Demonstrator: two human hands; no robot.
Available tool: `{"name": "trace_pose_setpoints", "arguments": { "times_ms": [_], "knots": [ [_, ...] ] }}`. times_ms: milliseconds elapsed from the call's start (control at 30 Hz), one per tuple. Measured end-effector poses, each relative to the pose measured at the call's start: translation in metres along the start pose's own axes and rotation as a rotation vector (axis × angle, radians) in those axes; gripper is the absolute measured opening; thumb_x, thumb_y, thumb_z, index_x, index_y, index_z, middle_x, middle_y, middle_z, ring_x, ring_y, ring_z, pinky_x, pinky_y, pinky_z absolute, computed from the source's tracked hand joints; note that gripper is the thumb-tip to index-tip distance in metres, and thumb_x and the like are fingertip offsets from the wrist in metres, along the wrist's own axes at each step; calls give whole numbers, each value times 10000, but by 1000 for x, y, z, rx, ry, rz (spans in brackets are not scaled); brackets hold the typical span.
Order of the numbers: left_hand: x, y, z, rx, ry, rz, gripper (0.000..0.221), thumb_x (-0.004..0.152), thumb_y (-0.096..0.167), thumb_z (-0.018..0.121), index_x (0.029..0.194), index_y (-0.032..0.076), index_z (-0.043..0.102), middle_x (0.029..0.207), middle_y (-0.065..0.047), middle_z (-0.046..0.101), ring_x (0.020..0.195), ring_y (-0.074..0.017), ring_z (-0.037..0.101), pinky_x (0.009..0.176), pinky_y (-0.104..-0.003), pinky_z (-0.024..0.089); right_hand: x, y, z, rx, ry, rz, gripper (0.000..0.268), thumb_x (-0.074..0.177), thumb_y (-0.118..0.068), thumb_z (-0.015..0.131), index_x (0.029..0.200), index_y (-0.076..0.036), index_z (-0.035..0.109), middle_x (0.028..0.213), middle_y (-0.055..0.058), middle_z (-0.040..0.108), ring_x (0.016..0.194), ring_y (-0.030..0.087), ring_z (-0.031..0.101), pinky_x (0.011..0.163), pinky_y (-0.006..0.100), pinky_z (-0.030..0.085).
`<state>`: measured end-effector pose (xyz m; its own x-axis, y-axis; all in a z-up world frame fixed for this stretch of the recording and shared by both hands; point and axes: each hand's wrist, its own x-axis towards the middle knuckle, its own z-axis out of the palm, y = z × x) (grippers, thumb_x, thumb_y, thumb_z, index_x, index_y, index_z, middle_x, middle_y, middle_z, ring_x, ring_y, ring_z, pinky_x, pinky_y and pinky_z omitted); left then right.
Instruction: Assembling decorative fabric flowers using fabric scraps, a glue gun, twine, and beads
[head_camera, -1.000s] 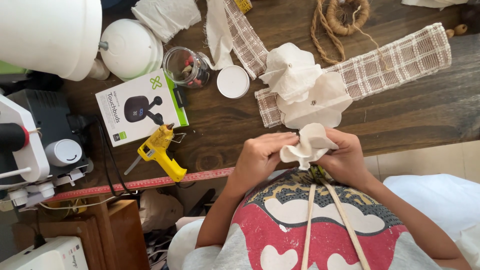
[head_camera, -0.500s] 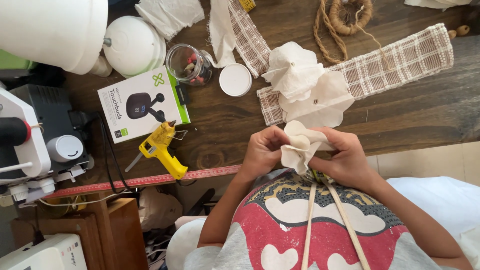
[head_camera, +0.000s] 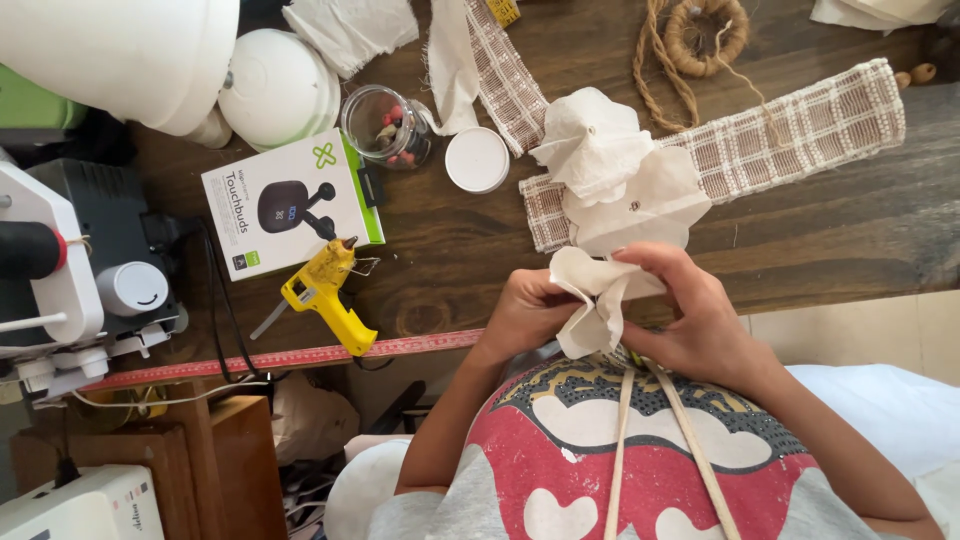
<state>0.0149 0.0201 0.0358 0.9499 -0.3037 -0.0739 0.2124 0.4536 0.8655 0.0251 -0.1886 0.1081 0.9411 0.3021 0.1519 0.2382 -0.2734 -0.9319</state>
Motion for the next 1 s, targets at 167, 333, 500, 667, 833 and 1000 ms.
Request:
{"name": "trace_pose_setpoints", "arguments": {
  "times_ms": [167, 333, 500, 667, 833, 1000],
  "knots": [
    [-2, -8, -4, 33, -4, 54, 167, 857, -14, 822, 1019, -24, 781, 909, -111, 752, 888, -107, 669, 762, -303, 603, 17, -36, -11, -147, -61, -243, 392, 782, 65, 727, 1135, -104, 723, 1330, 178, 621, 1050, 350, 701, 891, 431, 579],
    [3, 5, 0, 145, -46, 141, 134, 884, 24, 804, 1016, 7, 789, 916, -111, 750, 910, -109, 662, 753, -318, 599, 23, -42, -21, -288, -80, -384, 219, 819, 22, 674, 925, -155, 749, 1307, 186, 611, 912, 314, 703, 760, 429, 601],
    [-3, 7, 1, 257, -14, 80, 228, 953, 144, 761, 1157, 44, 743, 1172, -62, 741, 1052, -120, 675, 876, -290, 605, 19, -45, -38, -421, -141, -515, 69, 994, -81, 617, 971, -85, 682, 1339, 205, 626, 1079, 390, 644, 906, 421, 554],
    [-1, 7, 0, 360, -13, 120, 202, 949, 182, 764, 1116, 68, 755, 1090, -44, 752, 986, -109, 680, 806, -281, 587, 24, -49, -39, -391, -204, -564, 180, 1021, -86, 505, 985, -13, 665, 1269, 167, 679, 943, 342, 652, 837, 400, 563],
    [1, 6, 0, 395, -37, 134, 190, 940, 243, 771, 1045, 85, 768, 1040, -50, 759, 941, -126, 695, 788, -285, 584, 19, -34, -35, -324, -276, -462, 125, 1021, -93, 531, 1069, -32, 629, 1163, 123, 714, 872, 243, 699, 760, 374, 562],
    [0, -5, 2, 165, 69, -88, 276, 825, 151, 863, 1074, 66, 783, 1087, -63, 767, 966, -92, 675, 842, -274, 614, 31, -34, -29, -367, -37, -531, 198, 956, 116, 637, 1081, -13, 721, 1003, 166, 712, 771, 200, 683, 605, 294, 565]
  ]
}}
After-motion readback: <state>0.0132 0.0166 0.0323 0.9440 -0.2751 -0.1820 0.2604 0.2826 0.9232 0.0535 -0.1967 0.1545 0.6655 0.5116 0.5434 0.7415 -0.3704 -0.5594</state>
